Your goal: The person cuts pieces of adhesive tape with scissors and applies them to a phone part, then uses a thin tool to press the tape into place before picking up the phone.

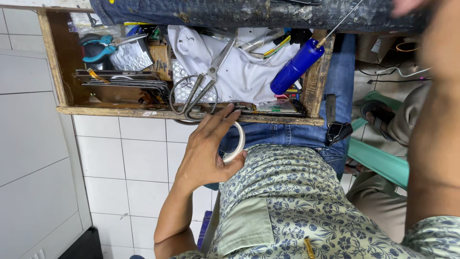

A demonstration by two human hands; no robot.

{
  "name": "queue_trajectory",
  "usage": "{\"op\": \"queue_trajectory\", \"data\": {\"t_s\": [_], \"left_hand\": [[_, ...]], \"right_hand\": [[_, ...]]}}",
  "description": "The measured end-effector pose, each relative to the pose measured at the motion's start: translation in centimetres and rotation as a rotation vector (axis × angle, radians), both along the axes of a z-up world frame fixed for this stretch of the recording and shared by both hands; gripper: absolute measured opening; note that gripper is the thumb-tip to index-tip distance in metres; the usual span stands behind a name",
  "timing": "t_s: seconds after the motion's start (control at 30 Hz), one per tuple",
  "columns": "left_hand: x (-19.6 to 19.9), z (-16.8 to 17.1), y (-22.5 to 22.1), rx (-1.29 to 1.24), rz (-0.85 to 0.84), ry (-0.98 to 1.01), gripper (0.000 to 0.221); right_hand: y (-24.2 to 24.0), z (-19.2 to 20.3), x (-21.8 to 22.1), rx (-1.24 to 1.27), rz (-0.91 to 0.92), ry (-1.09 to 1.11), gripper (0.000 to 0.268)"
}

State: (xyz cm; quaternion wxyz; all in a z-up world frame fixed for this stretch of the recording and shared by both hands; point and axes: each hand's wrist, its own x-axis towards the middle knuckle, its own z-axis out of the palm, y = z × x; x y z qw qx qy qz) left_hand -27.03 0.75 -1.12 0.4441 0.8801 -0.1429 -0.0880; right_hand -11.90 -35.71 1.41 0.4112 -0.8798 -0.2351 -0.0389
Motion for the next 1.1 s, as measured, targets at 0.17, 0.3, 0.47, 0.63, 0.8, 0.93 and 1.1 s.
{"op": "queue_trajectory", "data": {"t_s": [0.17,0.3,0.47,0.63,0.8,0.93,1.1], "left_hand": [[-0.7,0.4,-0.2,0.069,0.015,0.078,0.079],[-0.7,0.6,-0.5,0.058,0.007,0.176,0.080],[-0.2,0.6,-0.7,0.056,-0.030,0.202,0.079],[0.0,0.4,-0.7,0.046,-0.059,0.226,0.081],[0.0,0.4,-1.1,0.055,-0.066,0.212,0.089],[0.3,-0.3,-1.6,0.032,-0.069,0.207,0.097],[0.6,-0.5,-2.1,0.061,-0.054,0.226,0.103]], "right_hand": [[6.5,-4.8,-7.3,0.470,0.172,0.401,0.027],[8.8,-8.0,-10.4,0.548,0.076,0.589,0.014],[9.7,-7.3,-11.2,0.544,0.004,0.504,0.010],[9.5,-8.1,-11.6,0.469,-0.022,0.416,0.010],[8.4,-10.3,-11.5,0.528,-0.024,0.428,0.010],[8.1,-10.6,-10.3,0.533,-0.032,0.430,0.010],[8.3,-10.8,-8.9,0.527,-0.006,0.407,0.010]]}}
